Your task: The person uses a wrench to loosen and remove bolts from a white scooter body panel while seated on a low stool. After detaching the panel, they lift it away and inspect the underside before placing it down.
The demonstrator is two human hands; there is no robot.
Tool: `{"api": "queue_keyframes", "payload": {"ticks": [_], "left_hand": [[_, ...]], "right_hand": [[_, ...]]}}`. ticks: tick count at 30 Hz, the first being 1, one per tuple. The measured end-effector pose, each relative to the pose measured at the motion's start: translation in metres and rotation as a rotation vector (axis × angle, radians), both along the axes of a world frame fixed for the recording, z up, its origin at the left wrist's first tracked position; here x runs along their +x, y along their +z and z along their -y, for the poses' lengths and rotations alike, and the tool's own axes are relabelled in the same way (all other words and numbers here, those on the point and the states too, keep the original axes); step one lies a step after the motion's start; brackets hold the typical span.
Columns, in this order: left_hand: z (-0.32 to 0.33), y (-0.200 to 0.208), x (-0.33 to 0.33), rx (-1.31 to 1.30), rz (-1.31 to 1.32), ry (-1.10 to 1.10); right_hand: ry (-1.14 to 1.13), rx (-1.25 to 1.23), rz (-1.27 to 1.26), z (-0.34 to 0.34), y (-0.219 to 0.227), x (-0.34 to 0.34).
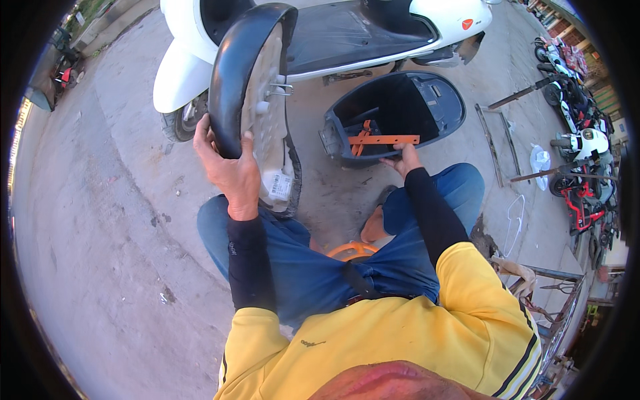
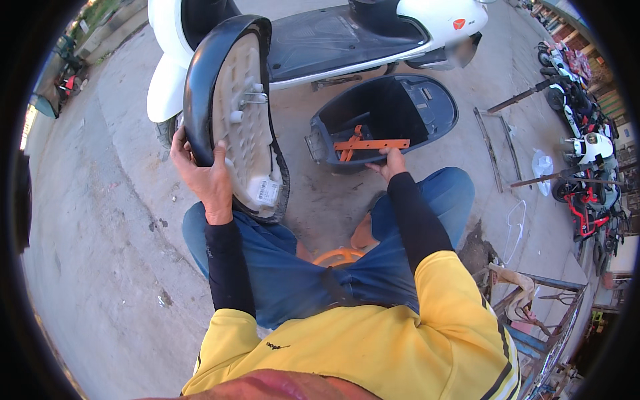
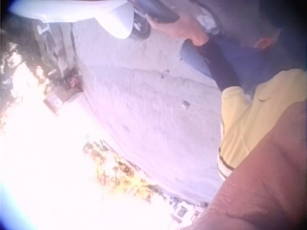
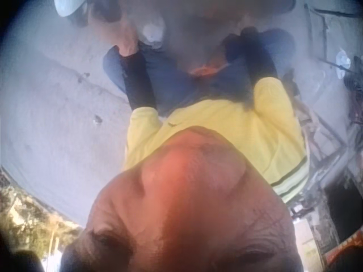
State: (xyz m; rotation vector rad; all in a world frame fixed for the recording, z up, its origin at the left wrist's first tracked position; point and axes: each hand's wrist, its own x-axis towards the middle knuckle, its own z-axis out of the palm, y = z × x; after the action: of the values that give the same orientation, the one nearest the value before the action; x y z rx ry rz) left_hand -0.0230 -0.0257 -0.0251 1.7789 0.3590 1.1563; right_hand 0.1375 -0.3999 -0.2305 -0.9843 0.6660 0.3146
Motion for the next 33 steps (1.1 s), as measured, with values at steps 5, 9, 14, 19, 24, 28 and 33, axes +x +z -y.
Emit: {"api": "queue_keyframes", "payload": {"ticks": [5,9,14,19,24,28,33], "left_hand": [[0.004,0.000,0.000,0.063,-0.106,0.031],[0.004,0.012,-0.006,0.063,-0.138,0.067],[0.013,0.048,-0.035,0.211,0.030,0.072],[0.030,0.093,-0.076,0.000,0.303,0.126],[0.052,0.132,-0.105,-0.163,0.428,0.104],[0.041,0.133,-0.104,-0.294,0.396,0.083],[-0.005,0.110,-0.100,-0.552,0.349,-0.036]], "right_hand": [[0.110,0.046,0.050,0.005,-0.003,0.025],[0.194,-0.125,-0.187,-0.013,0.050,-0.009],[0.125,-0.459,0.198,-0.011,0.051,-0.069],[0.295,-0.272,0.382,-0.051,0.070,-0.094],[0.519,-0.032,0.170,-0.075,0.101,-0.098],[0.501,0.286,0.270,-0.078,0.112,-0.095],[0.380,0.178,0.354,-0.061,0.130,-0.100]]}}
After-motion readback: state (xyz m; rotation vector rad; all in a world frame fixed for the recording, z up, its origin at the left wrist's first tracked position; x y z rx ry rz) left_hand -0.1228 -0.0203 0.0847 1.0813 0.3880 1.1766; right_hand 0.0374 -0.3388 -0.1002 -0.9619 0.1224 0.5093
